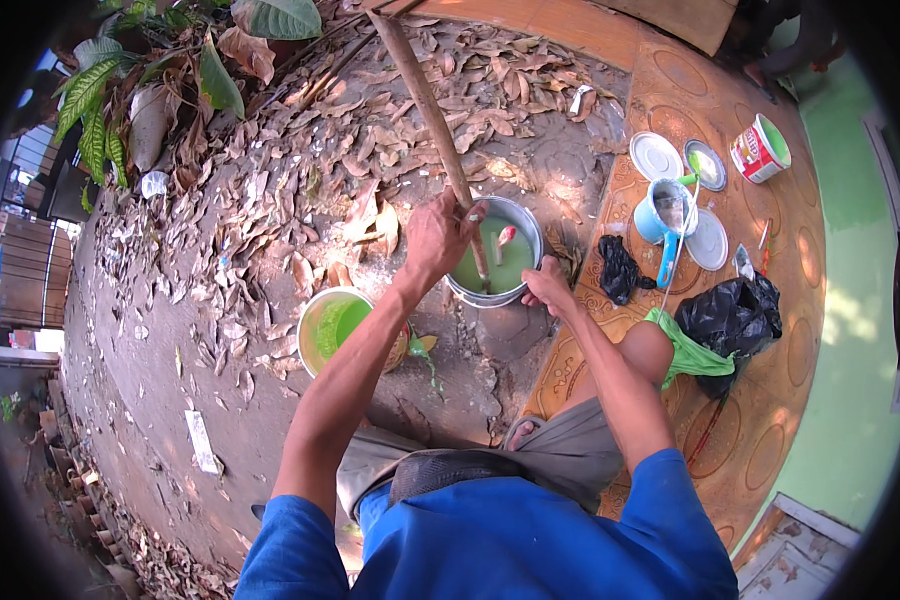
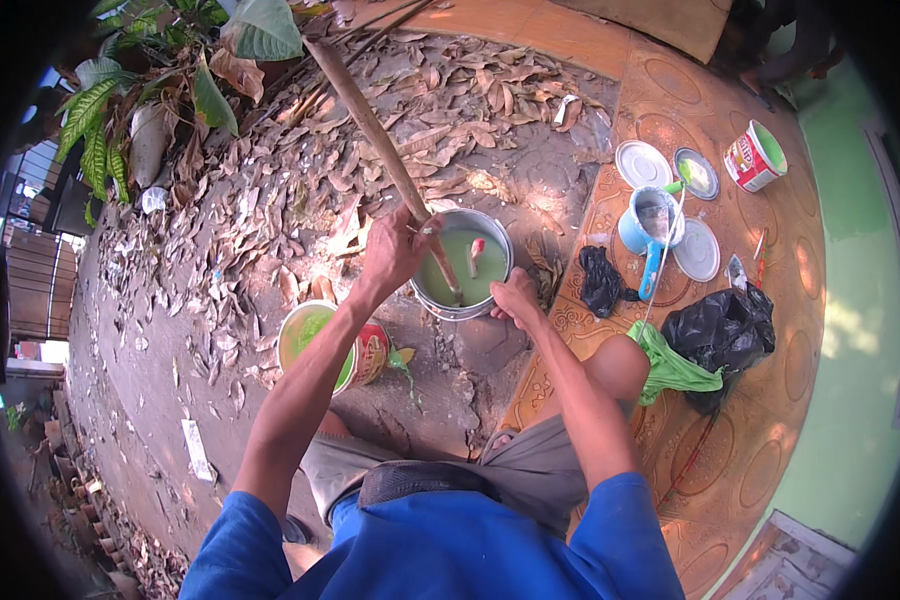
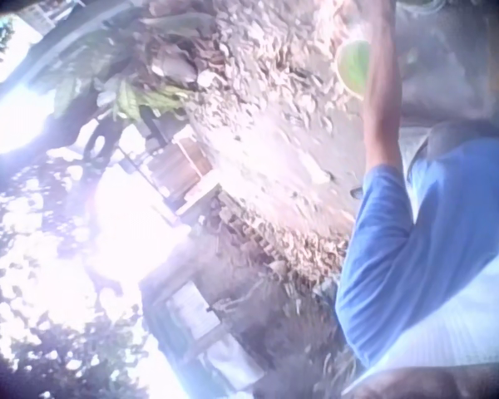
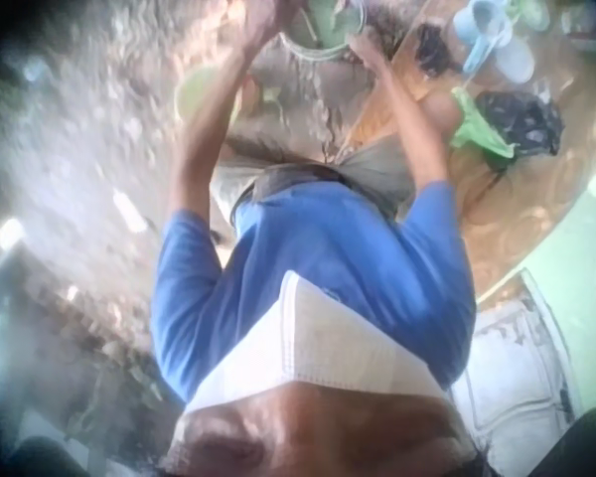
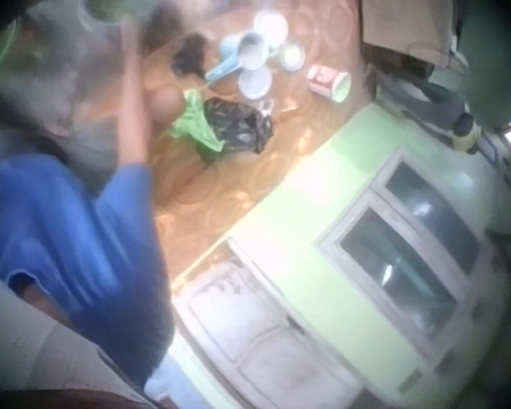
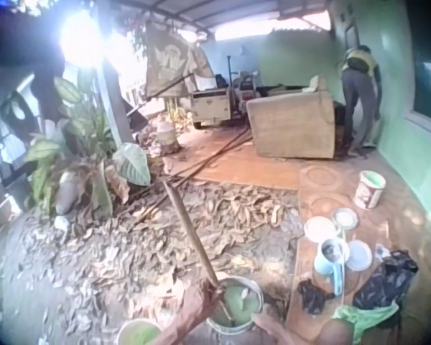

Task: The person sits on the ground and uses a wooden stick to stir a green liquid in a bucket. They then pour some of the liquid into a second bucket and continue stirring both buckets.

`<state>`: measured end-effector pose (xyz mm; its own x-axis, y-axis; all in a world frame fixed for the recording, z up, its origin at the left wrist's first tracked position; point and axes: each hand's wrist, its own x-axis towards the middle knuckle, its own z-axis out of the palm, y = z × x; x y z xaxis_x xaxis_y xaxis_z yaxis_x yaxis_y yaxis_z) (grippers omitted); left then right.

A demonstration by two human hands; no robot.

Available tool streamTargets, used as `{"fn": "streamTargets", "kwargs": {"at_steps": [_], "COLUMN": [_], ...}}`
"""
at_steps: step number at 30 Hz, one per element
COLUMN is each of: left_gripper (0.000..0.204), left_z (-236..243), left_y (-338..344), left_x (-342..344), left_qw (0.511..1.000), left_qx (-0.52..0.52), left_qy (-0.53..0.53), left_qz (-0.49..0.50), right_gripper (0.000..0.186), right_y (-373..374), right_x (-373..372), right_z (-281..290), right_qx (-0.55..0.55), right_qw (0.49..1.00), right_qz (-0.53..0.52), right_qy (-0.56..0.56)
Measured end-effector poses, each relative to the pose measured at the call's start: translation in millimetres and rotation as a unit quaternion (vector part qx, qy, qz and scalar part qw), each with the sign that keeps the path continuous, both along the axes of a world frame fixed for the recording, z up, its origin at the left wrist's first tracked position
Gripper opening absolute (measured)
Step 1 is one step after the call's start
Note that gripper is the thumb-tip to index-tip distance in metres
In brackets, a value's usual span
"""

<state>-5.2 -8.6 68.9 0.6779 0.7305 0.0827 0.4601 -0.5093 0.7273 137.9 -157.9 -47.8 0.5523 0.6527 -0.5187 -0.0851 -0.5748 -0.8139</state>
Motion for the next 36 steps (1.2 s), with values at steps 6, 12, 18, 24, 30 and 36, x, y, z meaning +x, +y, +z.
{"fn": "streamTargets", "kwargs": {"at_steps": [6, 12, 18, 24, 30, 36], "left_gripper": [0.039, 0.026, 0.029, 0.033, 0.033, 0.027], "left_z": [12, 11, -40, -51, -32, -47], "left_y": [-21, -36, -62, -75, -115, -141], "left_x": [-32, -54, -70, -84, -112, -141], "left_qw": [0.995, 0.996, 0.983, 0.974, 0.985, 0.970], "left_qx": [-0.071, -0.072, -0.180, -0.209, -0.162, -0.221], "left_qy": [-0.057, 0.049, 0.000, 0.029, -0.018, -0.040], "left_qz": [0.028, 0.011, 0.038, 0.081, 0.057, 0.087], "right_gripper": [0.028, 0.026, 0.031, 0.033, 0.043, 0.035], "right_y": [-30, -65, -80, -49, 0, 7], "right_x": [2, 11, 5, -46, -64, -88], "right_z": [27, 17, 14, 53, -26, -13], "right_qx": [-0.048, -0.068, -0.084, 0.025, 0.078, -0.047], "right_qw": [0.981, 0.968, 0.924, 0.878, 0.858, 0.807], "right_qz": [0.186, 0.240, 0.273, 0.264, 0.415, 0.502], "right_qy": [-0.003, -0.035, -0.253, -0.398, -0.294, -0.308]}}
